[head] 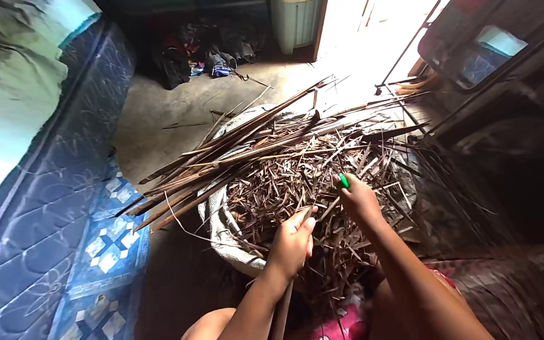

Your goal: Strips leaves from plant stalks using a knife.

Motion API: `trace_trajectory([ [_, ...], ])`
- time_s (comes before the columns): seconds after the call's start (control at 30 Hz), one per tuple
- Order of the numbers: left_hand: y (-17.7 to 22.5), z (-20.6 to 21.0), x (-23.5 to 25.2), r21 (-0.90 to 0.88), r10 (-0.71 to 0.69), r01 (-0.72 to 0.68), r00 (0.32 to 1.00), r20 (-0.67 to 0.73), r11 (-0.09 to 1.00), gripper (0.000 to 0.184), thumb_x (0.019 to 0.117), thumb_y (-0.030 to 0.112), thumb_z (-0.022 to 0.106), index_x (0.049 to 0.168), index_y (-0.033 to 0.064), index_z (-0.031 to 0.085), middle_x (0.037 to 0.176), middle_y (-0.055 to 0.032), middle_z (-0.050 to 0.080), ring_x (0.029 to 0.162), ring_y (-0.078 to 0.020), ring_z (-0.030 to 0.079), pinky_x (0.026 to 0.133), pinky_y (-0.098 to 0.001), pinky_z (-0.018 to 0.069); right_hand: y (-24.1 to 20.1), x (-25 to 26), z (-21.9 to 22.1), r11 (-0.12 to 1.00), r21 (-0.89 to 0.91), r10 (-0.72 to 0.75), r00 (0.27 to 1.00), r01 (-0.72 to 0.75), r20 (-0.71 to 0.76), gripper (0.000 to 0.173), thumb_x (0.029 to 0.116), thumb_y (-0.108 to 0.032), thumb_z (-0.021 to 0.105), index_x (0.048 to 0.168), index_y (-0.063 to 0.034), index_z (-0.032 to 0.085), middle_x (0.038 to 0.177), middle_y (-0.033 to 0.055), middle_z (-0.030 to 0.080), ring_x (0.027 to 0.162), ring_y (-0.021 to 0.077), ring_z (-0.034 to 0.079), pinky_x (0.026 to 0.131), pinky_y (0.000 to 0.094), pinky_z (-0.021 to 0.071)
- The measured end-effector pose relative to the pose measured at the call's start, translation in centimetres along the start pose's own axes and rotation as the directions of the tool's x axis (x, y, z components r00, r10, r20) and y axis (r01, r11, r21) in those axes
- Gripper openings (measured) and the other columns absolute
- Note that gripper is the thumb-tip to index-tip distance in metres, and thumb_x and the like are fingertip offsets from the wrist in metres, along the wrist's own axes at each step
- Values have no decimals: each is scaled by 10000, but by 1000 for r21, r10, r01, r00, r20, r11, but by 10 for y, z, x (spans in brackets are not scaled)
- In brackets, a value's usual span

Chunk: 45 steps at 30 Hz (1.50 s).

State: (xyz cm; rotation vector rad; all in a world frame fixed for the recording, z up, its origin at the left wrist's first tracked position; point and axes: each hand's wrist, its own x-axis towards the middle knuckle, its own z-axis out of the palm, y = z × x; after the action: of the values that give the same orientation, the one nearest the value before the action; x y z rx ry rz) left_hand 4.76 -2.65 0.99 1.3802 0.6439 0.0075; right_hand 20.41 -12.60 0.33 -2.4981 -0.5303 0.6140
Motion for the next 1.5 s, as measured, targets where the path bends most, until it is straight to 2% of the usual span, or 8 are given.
trace_trajectory([
  [0.1, -3, 2, 2, 43, -31, 31, 999, 15, 999, 365, 1095, 138, 436, 1410, 2, 558, 550, 47, 470, 401, -29, 397, 391, -193, 347, 6, 1, 10, 859, 500, -148, 988, 113, 32, 255, 1073, -238, 495, 1102, -37, 650, 726, -37, 503, 578, 47, 451, 564, 246, 408],
  [0.4, -3, 11, -5, 435, -160, 100, 981, 105, 895, 478, 1091, 269, 482, 1545, 121, 457, 789, -63, 635, 547, -133, 554, 561, -315, 516, 24, 25, 15, 669, 742, 57, 991, 53, -122, 268, 1101, -215, 482, 1055, -17, 657, 597, -51, 446, 443, 37, 380, 431, 210, 355],
  [0.7, -2, -15, 14, 354, -96, 141, 985, -141, 925, 316, 1100, 129, 373, 1273, -11, 598, 705, -19, 528, 550, -91, 504, 565, -266, 467, -32, -54, 31, 955, -241, -87, 938, 174, 335, 272, 1075, -259, 490, 1162, -40, 627, 999, 197, 706, 995, 386, 704, 810, 565, 535],
  [0.83, -4, -5, 14, 470, -42, 107, 988, -147, 876, 328, 1122, 216, 384, 1160, -2, 626, 695, -40, 539, 599, -144, 545, 648, -329, 503, -23, -49, 50, 920, -346, -205, 978, 183, -28, 212, 1032, -190, 553, 1069, -16, 670, 886, 185, 725, 853, 376, 746, 670, 533, 569],
  [1.07, -8, 8, 2, 572, -19, 83, 993, -117, 816, 450, 1121, 247, 388, 1514, 52, 490, 1030, -159, 702, 765, -223, 639, 789, -412, 534, -18, -12, -1, 950, -301, 112, 990, -80, 90, 282, 1079, -221, 479, 1255, -53, 620, 1167, 196, 703, 1117, 388, 685, 891, 586, 528],
  [1.23, 0, 0, 5, 655, 22, 130, 976, -218, 744, 317, 1091, 159, 399, 1108, -26, 656, 923, -191, 674, 890, -315, 675, 826, -506, 526, -37, -51, 23, 951, -292, -3, 946, 103, 325, 273, 1075, -232, 491, 1209, -43, 634, 1098, 200, 715, 1083, 385, 697, 866, 572, 539],
  [1.37, 2, 9, 1, 698, 41, 99, 983, -181, 710, 452, 1119, 211, 385, 1533, 48, 465, 1325, -192, 670, 1197, -337, 667, 1041, -512, 488, -31, -36, 35, 935, -350, -22, 993, 61, 114, 247, 1053, -163, 498, 1192, -16, 639, 1058, 196, 727, 1032, 380, 720, 814, 548, 554],
  [1.5, -6, 18, 2, 713, 93, 44, 984, -152, 700, 468, 1114, 212, 393, 1573, 128, 426, 1280, -162, 700, 1103, -341, 705, 975, -536, 522, -27, -16, 26, 928, -368, 80, 996, -57, 49, 270, 1080, -199, 460, 1215, -37, 629, 1111, 184, 724, 1079, 364, 711, 840, 548, 550],
])
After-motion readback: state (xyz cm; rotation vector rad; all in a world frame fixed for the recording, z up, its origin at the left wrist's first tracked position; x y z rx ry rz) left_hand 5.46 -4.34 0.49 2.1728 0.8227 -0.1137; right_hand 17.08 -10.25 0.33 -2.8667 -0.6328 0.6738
